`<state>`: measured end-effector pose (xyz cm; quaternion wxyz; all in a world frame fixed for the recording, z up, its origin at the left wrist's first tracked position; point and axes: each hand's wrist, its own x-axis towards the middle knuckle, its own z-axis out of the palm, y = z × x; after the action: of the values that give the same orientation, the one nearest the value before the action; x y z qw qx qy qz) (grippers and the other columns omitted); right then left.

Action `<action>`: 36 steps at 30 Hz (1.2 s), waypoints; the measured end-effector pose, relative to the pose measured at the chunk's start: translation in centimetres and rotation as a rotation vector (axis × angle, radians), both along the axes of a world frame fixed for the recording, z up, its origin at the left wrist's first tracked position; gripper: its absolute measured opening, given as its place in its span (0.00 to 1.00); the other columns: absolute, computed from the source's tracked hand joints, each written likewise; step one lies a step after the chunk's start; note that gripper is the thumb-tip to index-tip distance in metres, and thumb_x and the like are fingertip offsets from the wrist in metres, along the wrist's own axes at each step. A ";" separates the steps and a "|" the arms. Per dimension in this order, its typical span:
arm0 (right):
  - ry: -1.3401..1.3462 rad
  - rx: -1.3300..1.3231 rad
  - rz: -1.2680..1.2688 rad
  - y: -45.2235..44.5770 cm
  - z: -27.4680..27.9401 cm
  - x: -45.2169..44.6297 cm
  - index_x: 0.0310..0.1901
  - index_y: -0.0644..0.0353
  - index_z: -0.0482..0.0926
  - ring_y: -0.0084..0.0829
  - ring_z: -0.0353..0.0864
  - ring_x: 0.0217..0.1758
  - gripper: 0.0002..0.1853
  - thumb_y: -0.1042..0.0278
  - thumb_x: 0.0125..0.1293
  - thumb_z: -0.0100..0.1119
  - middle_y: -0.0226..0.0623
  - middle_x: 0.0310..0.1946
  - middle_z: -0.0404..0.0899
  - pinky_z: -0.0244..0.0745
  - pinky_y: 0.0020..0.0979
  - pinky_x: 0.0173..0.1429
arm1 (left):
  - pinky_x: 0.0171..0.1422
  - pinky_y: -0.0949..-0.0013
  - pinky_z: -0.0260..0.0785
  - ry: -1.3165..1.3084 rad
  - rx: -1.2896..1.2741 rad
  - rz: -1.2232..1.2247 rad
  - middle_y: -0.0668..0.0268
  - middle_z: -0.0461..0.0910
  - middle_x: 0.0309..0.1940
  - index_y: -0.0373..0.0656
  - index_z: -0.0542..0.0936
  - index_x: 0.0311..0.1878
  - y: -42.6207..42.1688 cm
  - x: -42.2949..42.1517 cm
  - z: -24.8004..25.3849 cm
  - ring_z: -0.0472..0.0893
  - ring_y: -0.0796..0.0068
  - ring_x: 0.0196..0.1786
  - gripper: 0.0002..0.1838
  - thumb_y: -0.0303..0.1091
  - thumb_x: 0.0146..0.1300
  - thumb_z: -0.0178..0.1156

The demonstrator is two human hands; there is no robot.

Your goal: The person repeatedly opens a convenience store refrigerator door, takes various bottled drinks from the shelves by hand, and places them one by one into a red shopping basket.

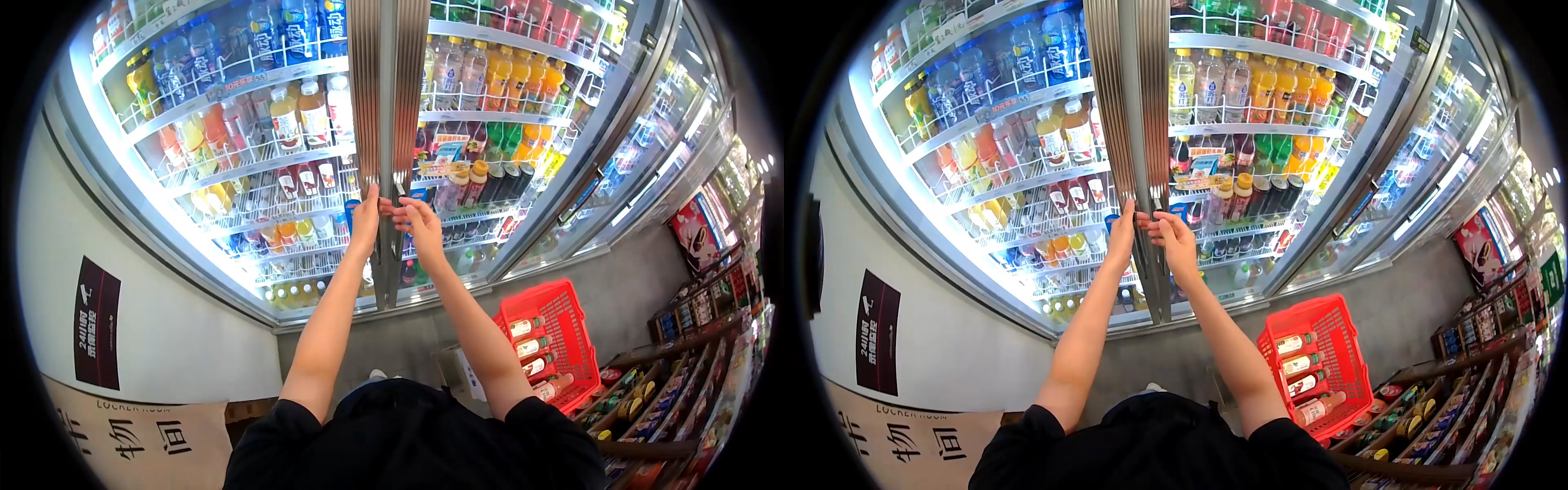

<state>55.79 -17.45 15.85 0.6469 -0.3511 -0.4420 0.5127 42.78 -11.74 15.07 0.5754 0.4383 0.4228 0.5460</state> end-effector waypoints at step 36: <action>-0.085 0.005 0.149 -13.3 0.7 3.0 0.55 0.61 0.78 0.23 0.80 0.44 0.16 0.61 0.76 0.48 0.36 0.42 0.83 0.76 0.25 0.49 | 0.24 0.73 0.45 -0.026 -0.057 0.210 0.79 0.54 0.13 0.52 0.64 0.16 -20.4 -0.4 -0.4 0.53 0.84 0.17 0.26 0.52 0.70 0.49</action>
<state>58.77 -30.78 16.58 0.5883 -0.3371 -0.4952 0.5431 42.39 -32.18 14.68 0.5329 0.3679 0.4740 0.5967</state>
